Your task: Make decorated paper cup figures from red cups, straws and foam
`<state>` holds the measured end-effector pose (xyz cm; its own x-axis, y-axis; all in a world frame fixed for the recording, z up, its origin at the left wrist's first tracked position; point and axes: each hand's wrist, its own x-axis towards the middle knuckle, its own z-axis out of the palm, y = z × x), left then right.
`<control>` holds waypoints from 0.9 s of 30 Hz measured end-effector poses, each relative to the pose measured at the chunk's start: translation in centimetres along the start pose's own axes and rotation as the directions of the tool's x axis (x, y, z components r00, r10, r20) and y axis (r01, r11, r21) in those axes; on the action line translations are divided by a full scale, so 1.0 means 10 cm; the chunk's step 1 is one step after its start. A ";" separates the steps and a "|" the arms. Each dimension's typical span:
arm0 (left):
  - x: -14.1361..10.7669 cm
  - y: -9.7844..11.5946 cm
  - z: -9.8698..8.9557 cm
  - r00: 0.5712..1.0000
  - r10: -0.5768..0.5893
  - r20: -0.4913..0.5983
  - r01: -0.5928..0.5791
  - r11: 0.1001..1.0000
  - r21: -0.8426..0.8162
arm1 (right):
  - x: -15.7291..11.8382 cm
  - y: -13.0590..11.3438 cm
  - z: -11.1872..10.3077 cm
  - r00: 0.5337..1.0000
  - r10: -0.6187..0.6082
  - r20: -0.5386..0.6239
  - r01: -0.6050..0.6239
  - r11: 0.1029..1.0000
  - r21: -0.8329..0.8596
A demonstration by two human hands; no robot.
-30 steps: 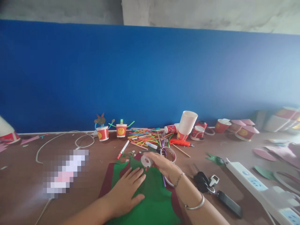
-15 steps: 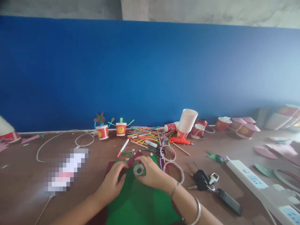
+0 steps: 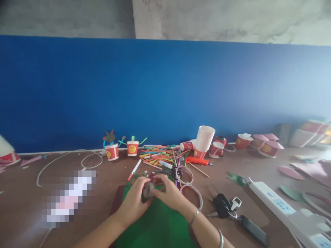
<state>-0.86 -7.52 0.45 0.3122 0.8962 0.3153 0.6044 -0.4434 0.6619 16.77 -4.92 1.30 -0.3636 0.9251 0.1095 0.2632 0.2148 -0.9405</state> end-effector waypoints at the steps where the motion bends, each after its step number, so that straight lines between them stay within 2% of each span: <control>1: 0.00 -0.01 0.01 0.999 0.007 0.043 -0.009 0.998 0.063 | 0.01 0.02 -0.07 0.998 -0.015 -0.053 0.008 0.992 -0.123; 4: -0.02 -0.01 0.02 0.987 0.014 0.160 -0.045 0.980 0.194 | 0.07 0.10 -0.34 0.968 -0.094 -0.232 -0.029 0.877 -0.479; 6: -0.06 0.00 0.03 0.981 0.036 0.191 -0.078 0.974 0.213 | 0.09 0.17 -0.50 0.948 -0.127 -0.293 -0.091 0.773 -0.628; 9: -0.12 0.01 0.05 0.970 0.080 0.230 -0.121 0.978 0.171 | 0.11 0.25 -0.64 0.957 -0.099 -0.274 -0.146 0.652 -0.744; 12: -0.15 0.00 0.08 0.953 0.130 0.273 -0.171 0.977 0.130 | 0.13 0.23 -0.62 0.963 -0.084 -0.257 -0.170 0.553 -0.816; 15: -0.14 -0.01 0.10 0.945 0.154 0.287 -0.201 0.969 0.141 | 0.21 0.10 -0.48 0.969 -0.133 -0.207 -0.108 0.527 -0.843; 18: -0.11 -0.03 0.10 0.944 0.163 0.286 -0.219 0.960 0.176 | 0.40 -0.07 -0.22 0.982 -0.188 -0.018 0.097 0.587 -0.804; 21: -0.11 -0.06 0.13 0.941 0.166 0.295 -0.233 0.950 0.207 | 0.69 -0.17 0.10 0.949 -0.256 0.181 0.305 0.622 -0.721; 24: -0.11 -0.12 0.19 0.943 0.163 0.289 -0.237 0.941 0.242 | 1.00 -0.21 0.43 0.880 -0.319 0.352 0.475 0.560 -0.679; 27: -0.08 -0.21 0.23 0.948 0.166 0.271 -0.238 0.935 0.262 | 1.23 -0.21 0.67 0.841 -0.199 0.502 0.537 0.417 -0.733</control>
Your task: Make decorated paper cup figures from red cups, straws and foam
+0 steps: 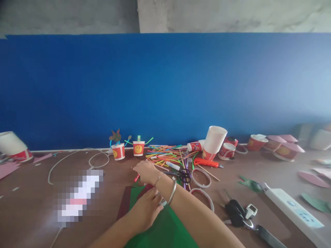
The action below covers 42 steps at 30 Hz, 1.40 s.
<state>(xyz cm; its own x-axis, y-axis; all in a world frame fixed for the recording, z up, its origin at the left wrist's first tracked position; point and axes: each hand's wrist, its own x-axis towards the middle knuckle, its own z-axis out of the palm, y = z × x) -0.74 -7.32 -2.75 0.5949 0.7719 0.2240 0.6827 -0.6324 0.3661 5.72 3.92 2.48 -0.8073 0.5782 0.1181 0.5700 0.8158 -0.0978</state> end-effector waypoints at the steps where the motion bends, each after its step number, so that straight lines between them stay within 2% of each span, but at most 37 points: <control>1: 0.01 -0.04 0.00 1.000 -0.001 -0.003 0.001 1.000 0.001 | 0.07 -0.01 0.02 1.000 0.006 0.030 -0.005 1.000 -0.028; 5: 0.06 -0.18 -0.05 1.000 -0.021 -0.017 0.021 1.000 0.007 | 0.18 0.00 0.04 0.996 0.089 -0.008 -0.089 0.996 -0.017; 8: 0.05 -0.20 -0.12 0.999 -0.016 -0.028 0.017 1.000 0.026 | 0.16 0.02 -0.01 0.973 0.215 -0.084 -0.211 0.976 0.048; 12: -0.01 -0.06 -0.17 0.997 0.082 -0.006 -0.082 0.995 0.058 | 0.04 0.08 -0.12 0.919 0.352 -0.175 -0.324 0.931 0.168; 15: -0.06 0.10 -0.14 0.982 0.183 0.055 -0.186 0.980 0.066 | -0.10 0.15 -0.18 0.898 0.399 -0.186 -0.351 0.904 0.243; 17: -0.07 0.15 -0.12 0.977 0.196 0.085 -0.202 0.977 0.069 | -0.20 0.19 -0.18 0.883 0.432 -0.183 -0.373 0.883 0.286; 24: 0.01 0.02 -0.12 0.995 0.078 0.067 -0.080 0.996 0.038 | -0.44 0.22 -0.07 0.866 0.466 -0.182 -0.379 0.848 0.371; 29: 0.01 -0.06 -0.17 0.997 -0.070 0.039 0.075 0.986 -0.149 | -0.41 0.20 0.00 0.868 0.468 -0.166 -0.380 0.841 0.385; 32: -0.01 -0.08 -0.14 0.989 -0.148 -0.015 0.137 0.947 -0.289 | -0.37 0.22 0.02 0.863 0.483 -0.149 -0.395 0.829 0.397; 35: -0.01 -0.12 -0.15 0.962 -0.205 -0.179 0.124 0.917 -0.380 | -0.38 0.24 0.01 0.865 0.484 -0.133 -0.398 0.822 0.407; 36: 0.00 -0.15 -0.18 0.932 -0.246 -0.266 0.128 0.910 -0.395 | -0.39 0.24 -0.01 0.872 0.473 -0.129 -0.387 0.826 0.411; 39: 0.06 -0.24 -0.35 0.792 -0.340 -0.507 0.178 0.923 -0.341 | -0.48 0.20 -0.11 0.904 0.412 -0.116 -0.333 0.846 0.417; 40: 0.09 -0.28 -0.43 0.787 -0.301 -0.538 0.180 0.947 -0.266 | -0.51 0.18 -0.15 0.915 0.390 -0.107 -0.315 0.853 0.416; 41: 0.13 -0.30 -0.50 0.826 -0.225 -0.517 0.168 0.973 -0.156 | -0.54 0.15 -0.20 0.926 0.366 -0.092 -0.299 0.860 0.414; 42: 0.16 -0.32 -0.56 0.889 -0.143 -0.435 0.142 0.989 -0.033 | -0.56 0.12 -0.26 0.938 0.339 -0.071 -0.282 0.866 0.413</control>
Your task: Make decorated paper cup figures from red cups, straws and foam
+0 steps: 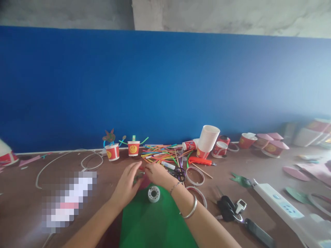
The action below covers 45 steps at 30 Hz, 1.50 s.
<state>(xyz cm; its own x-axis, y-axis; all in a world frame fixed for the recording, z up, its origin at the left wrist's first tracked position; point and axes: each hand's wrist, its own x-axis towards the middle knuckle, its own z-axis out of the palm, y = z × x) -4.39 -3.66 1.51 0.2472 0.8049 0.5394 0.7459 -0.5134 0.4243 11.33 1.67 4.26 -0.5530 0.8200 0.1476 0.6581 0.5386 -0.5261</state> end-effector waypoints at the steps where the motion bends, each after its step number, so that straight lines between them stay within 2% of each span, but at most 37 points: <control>1: 0.06 -0.01 -0.03 0.993 0.055 0.101 -0.065 0.993 0.094 | -0.03 -0.04 -0.05 0.999 -0.019 0.038 0.019 1.000 0.002; 4: 0.18 0.01 -0.10 0.939 0.067 0.339 -0.175 0.938 0.298 | -0.09 -0.10 -0.24 0.993 -0.037 0.116 0.037 0.999 0.001; 6: 0.22 0.04 -0.14 0.910 0.029 0.413 -0.183 0.923 0.338 | -0.12 -0.08 -0.39 0.997 0.034 0.071 -0.035 0.999 0.009; 7: 0.22 0.05 -0.15 0.904 0.011 0.428 -0.165 0.931 0.326 | -0.14 -0.06 -0.45 0.996 0.094 0.011 -0.094 0.994 0.046; 9: 0.23 0.09 -0.17 0.905 -0.037 0.424 -0.079 0.964 0.253 | -0.17 -0.01 -0.55 0.980 0.184 -0.080 -0.158 0.953 0.258; 10: 0.23 0.11 -0.17 0.911 -0.065 0.408 -0.017 0.981 0.196 | -0.18 0.01 -0.57 0.967 0.235 -0.099 -0.174 0.892 0.417; 12: 0.23 0.17 -0.15 0.921 -0.121 0.371 0.102 0.992 0.069 | -0.21 0.01 -0.55 0.943 0.310 -0.119 -0.146 0.709 0.690; 13: 0.23 0.19 -0.13 0.924 -0.139 0.357 0.143 0.990 0.015 | -0.22 -0.01 -0.51 0.933 0.338 -0.123 -0.125 0.624 0.771; 15: 0.24 0.24 -0.09 0.930 -0.136 0.342 0.165 0.985 -0.058 | -0.22 -0.07 -0.40 0.922 0.364 -0.132 -0.101 0.555 0.826; 20: 0.24 0.31 -0.02 0.939 -0.092 0.330 0.161 0.969 -0.188 | -0.17 -0.16 -0.14 0.923 0.378 -0.067 -0.156 0.530 0.834; 23: 0.27 0.35 0.01 0.950 -0.107 0.292 0.199 0.932 -0.303 | -0.12 -0.14 -0.05 0.888 0.438 -0.141 -0.111 0.502 0.858; 26: 0.33 0.35 0.02 0.956 -0.113 0.270 0.223 0.879 -0.422 | -0.07 -0.08 -0.07 0.836 0.501 -0.223 -0.079 0.513 0.855; 28: 0.36 0.28 0.03 0.947 -0.110 0.301 0.241 0.862 -0.446 | -0.04 0.00 -0.15 0.812 0.523 -0.257 -0.064 0.519 0.852; 30: 0.36 0.14 0.02 0.932 -0.146 0.330 0.271 0.887 -0.373 | -0.04 0.08 -0.25 0.790 0.539 -0.292 -0.042 0.524 0.851; 31: 0.35 0.05 0.03 0.932 -0.195 0.306 0.287 0.912 -0.293 | -0.05 0.12 -0.30 0.787 0.538 -0.301 -0.035 0.526 0.850; 32: 0.33 -0.04 0.04 0.926 -0.237 0.294 0.298 0.937 -0.184 | -0.07 0.15 -0.33 0.797 0.525 -0.297 -0.035 0.531 0.847; 34: 0.28 -0.23 0.07 0.930 -0.233 0.285 0.225 0.972 0.061 | -0.16 0.18 -0.35 0.865 0.452 -0.217 -0.099 0.577 0.811; 36: 0.24 -0.36 0.11 0.932 -0.211 0.295 0.187 0.977 0.106 | -0.30 0.17 -0.30 0.940 0.318 -0.120 -0.145 0.695 0.704; 38: 0.20 -0.41 0.13 0.941 -0.185 0.285 0.154 0.980 0.128 | -0.46 0.13 -0.20 0.990 0.128 -0.065 -0.075 0.850 0.521; 39: 0.19 -0.39 0.13 0.951 -0.175 0.256 0.143 0.980 0.137 | -0.55 0.11 -0.15 0.996 0.068 -0.057 -0.038 0.911 0.411; 41: 0.14 -0.30 0.12 0.976 -0.146 0.160 0.126 0.984 0.130 | -0.69 0.08 -0.06 0.999 0.024 -0.031 -0.016 0.972 0.236; 43: 0.05 -0.14 0.10 0.994 -0.094 0.061 0.092 0.995 0.036 | -0.79 0.06 0.01 1.000 0.021 -0.011 -0.019 0.989 0.149; 45: -0.08 0.05 0.11 0.998 -0.054 0.020 0.056 0.994 -0.096 | -0.84 0.06 0.06 1.000 0.016 0.021 -0.018 0.992 0.122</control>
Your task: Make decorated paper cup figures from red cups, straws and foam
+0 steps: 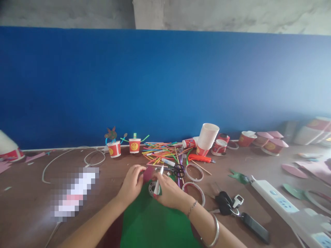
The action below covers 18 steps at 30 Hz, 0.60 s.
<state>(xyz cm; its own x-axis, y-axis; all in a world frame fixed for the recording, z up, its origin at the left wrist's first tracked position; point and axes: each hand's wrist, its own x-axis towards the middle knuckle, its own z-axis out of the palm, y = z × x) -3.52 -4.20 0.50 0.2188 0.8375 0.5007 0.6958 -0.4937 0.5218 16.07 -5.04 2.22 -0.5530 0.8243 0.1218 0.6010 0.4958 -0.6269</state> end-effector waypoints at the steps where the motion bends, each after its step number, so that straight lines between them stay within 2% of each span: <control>1: -0.08 0.08 0.03 1.000 0.004 -0.013 -0.005 0.998 -0.062 | -0.01 0.01 0.02 1.000 0.000 0.017 0.000 1.000 -0.003; 4: -0.30 0.22 0.13 0.995 -0.088 0.042 0.094 0.979 -0.182 | -0.02 0.03 0.07 1.000 0.001 0.011 -0.001 1.000 0.003; 7: -0.44 0.23 0.20 0.983 -0.159 0.093 0.177 0.956 -0.235 | -0.04 0.04 0.12 1.000 -0.014 -0.025 0.015 1.000 0.009; 14: -0.47 0.20 0.22 0.976 -0.191 0.108 0.215 0.928 -0.305 | -0.08 0.07 0.19 0.998 0.016 -0.056 -0.016 1.000 -0.009; 18: -0.47 0.21 0.20 0.975 -0.179 0.128 0.210 0.931 -0.297 | -0.06 0.08 0.17 0.994 0.064 -0.083 -0.051 0.989 0.142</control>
<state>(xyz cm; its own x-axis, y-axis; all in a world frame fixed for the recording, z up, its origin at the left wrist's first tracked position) -1.74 -8.72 -2.13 0.1763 0.9355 0.3060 0.4911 -0.3531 0.7964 15.95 -5.59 0.36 -0.4635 0.8741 0.1455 0.5404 0.4090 -0.7354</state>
